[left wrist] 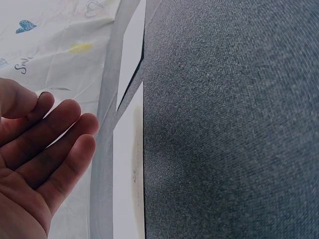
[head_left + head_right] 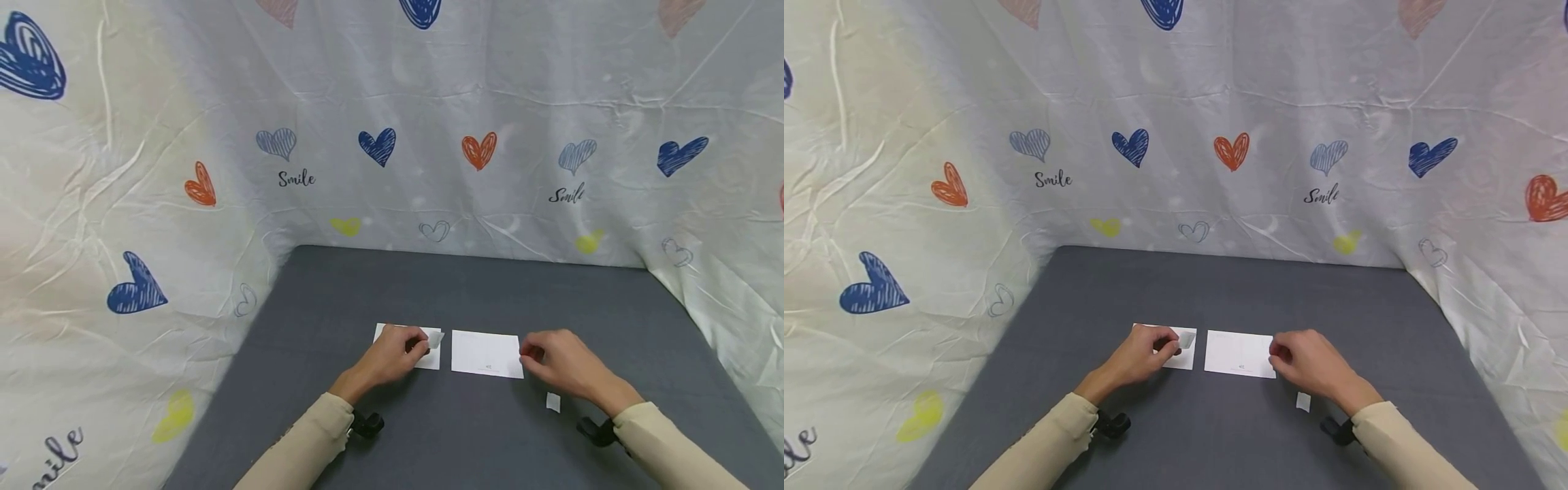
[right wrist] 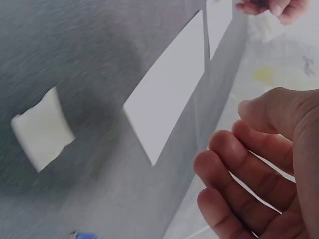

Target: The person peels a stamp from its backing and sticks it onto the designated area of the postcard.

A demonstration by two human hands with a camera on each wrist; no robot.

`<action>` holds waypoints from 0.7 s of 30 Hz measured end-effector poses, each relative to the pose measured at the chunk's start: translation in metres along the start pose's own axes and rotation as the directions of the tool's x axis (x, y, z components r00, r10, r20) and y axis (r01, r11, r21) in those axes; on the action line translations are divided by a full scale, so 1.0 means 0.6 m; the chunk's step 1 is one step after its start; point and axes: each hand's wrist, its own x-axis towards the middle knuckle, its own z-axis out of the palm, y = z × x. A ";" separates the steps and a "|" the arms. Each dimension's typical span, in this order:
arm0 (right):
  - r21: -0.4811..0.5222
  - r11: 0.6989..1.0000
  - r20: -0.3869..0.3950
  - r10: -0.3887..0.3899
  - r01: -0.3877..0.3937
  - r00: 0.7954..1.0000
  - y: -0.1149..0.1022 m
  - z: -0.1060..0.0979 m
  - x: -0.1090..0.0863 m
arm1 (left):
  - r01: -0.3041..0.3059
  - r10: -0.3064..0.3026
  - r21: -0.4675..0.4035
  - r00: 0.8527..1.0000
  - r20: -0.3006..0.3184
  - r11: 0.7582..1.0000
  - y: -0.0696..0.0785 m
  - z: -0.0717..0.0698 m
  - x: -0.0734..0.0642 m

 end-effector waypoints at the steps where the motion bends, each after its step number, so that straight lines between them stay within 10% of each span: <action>1: 0.008 1.000 -0.005 -0.014 0.014 1.000 -0.004 0.001 0.005 | -0.002 0.002 0.001 1.000 0.000 1.000 0.000 0.000 0.000; 21: 0.100 0.984 -0.024 -0.149 0.151 0.989 -0.087 0.042 0.098 | 0.018 -0.018 -0.004 1.000 0.007 1.000 0.005 -0.008 -0.001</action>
